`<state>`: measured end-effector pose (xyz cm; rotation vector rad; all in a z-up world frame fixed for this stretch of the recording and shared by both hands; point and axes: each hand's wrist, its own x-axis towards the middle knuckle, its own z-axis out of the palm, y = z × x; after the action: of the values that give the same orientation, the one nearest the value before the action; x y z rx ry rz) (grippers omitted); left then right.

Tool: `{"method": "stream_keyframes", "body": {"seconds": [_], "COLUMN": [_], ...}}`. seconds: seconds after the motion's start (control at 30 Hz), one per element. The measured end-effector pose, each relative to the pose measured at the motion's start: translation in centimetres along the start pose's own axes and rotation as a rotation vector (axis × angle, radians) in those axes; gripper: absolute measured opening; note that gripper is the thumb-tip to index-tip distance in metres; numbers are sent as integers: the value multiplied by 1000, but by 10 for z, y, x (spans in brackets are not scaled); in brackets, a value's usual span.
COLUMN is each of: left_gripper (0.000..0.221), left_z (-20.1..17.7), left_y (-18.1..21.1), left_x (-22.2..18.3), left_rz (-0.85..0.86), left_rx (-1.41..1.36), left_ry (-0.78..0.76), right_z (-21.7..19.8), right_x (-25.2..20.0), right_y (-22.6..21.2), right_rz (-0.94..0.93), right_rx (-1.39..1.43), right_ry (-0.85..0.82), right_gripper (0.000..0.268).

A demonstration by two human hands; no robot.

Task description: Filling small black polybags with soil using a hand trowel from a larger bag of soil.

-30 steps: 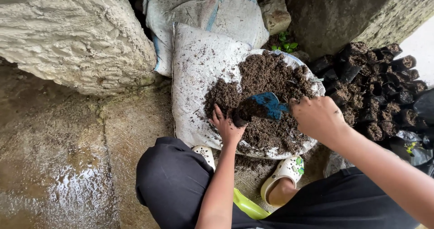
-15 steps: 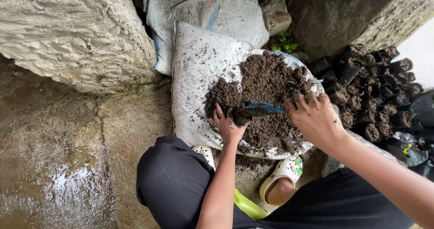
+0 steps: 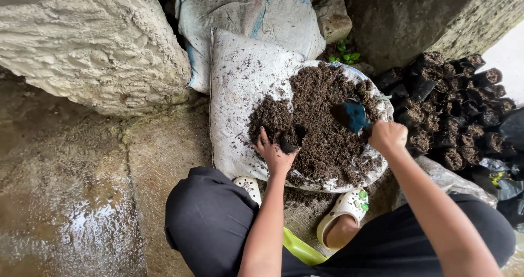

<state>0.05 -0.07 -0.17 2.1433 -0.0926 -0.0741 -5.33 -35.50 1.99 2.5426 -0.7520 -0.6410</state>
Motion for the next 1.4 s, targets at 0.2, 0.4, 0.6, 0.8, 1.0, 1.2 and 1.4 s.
{"method": "stream_keyframes", "body": {"seconds": [0.2, 0.4, 0.6, 0.8, 1.0, 1.2, 1.4], "left_gripper": [74, 76, 78, 78, 78, 80, 79], "left_z": [-8, -10, 14, 21, 19, 14, 25], "left_y": [0, 9, -4, -14, -12, -6, -17], "left_x": [0, -1, 1, -1, -1, 1, 10], "left_rz": [51, 28, 19, 72, 157, 177, -10], "left_rx": [30, 90, 74, 64, 62, 65, 182], "left_ry": [8, 12, -4, 63, 149, 145, -10], "right_z": [34, 55, 26, 25, -24, -81, -132], "right_x": [-74, -77, -101, -108, -122, -121, -119], "right_y": [-40, -40, -43, -38, -34, 6, 54], "right_rz": [-40, -109, -191, -146, -52, -124, -251], "right_rx": [274, 296, 491, 671, 1060, 1000, 639], "right_ry": [-183, -238, -231, -271, -319, -347, -376], "right_gripper": [42, 42, 37, 49, 29, 39, 31]}}
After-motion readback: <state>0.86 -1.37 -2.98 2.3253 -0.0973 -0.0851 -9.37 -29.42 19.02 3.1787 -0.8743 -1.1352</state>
